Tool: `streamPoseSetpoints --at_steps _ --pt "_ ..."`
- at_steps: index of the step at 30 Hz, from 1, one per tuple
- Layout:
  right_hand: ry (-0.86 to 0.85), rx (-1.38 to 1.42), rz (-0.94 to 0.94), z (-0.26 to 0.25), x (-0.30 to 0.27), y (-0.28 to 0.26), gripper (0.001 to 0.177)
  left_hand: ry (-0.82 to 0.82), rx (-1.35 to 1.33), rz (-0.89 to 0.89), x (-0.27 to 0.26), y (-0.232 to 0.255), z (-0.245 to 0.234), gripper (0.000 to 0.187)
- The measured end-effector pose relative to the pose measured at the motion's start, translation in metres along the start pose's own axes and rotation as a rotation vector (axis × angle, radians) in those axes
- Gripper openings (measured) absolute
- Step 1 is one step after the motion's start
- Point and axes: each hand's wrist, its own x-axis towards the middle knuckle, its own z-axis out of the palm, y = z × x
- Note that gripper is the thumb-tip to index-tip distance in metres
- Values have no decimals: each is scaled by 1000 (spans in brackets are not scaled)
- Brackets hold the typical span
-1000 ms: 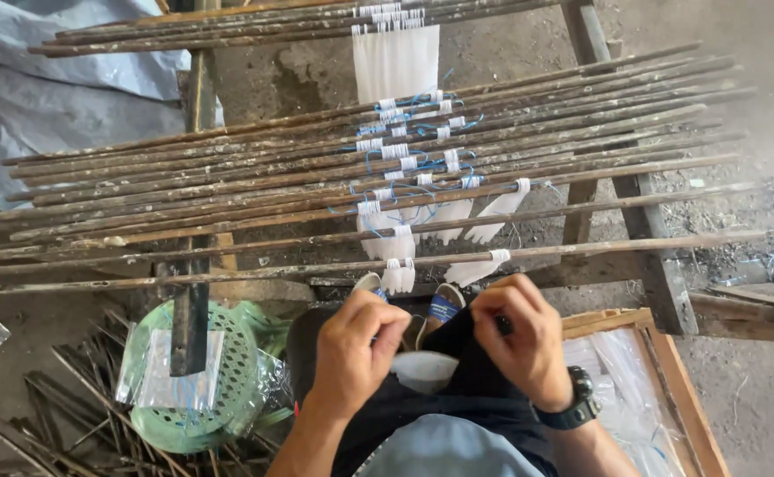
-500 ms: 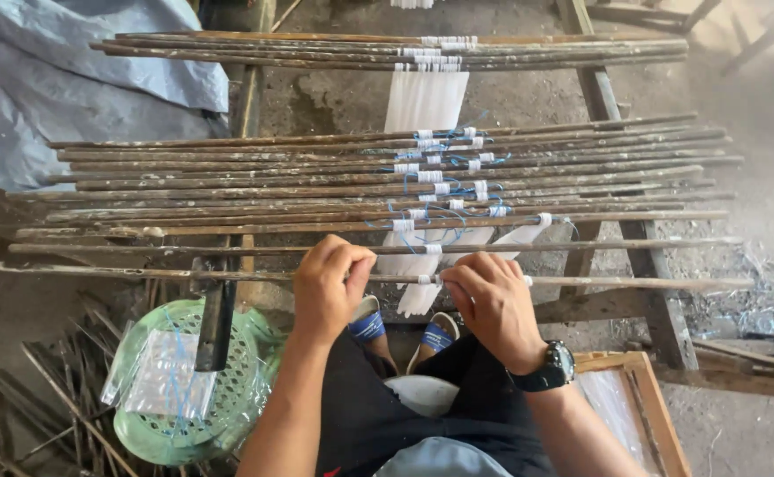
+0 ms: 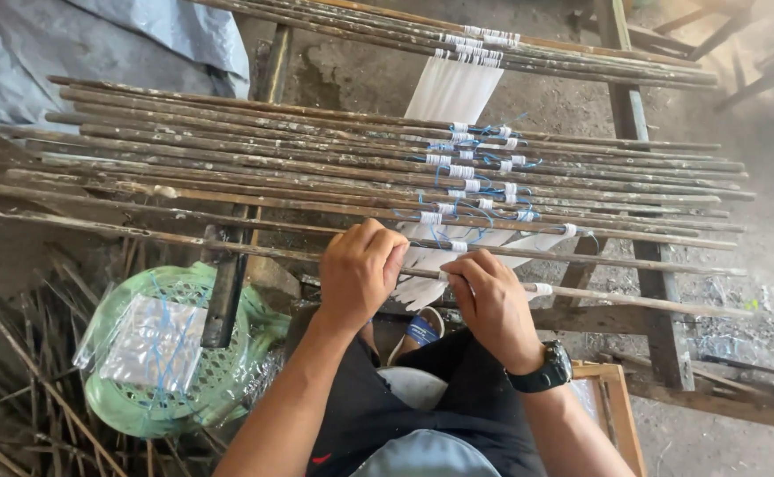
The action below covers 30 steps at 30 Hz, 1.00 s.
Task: Tying individual candle wicks onto wooden sticks arranged on a preparation frame
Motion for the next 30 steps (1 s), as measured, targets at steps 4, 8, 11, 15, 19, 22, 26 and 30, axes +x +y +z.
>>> streamPoseSetpoints --at_steps 4,8,11,15,19,22,26,30 --pt "-101 -54 168 -5 3 -8 25 0 10 7 -3 0 -1 19" --pt "-183 -103 253 -7 17 -11 36 7 36 -4 -2 -2 -1 18" --pt "-243 -133 301 -11 14 1 37 -7 2 -28 -5 -3 1 16" --pt "-289 58 307 -9 13 15 26 -8 2 -11 -6 -4 2 17" --pt "-225 92 221 -9 12 23 25 5 16 0 -7 -5 6 16" --pt "-82 -338 -121 -7 12 21 29 15 9 -6 -7 -4 4 17" --pt "3 -688 -491 -21 18 4 23 36 31 2 -3 -1 3 18" --pt "-59 -765 -410 -18 12 2 18 39 29 -2 -2 -1 2 16"
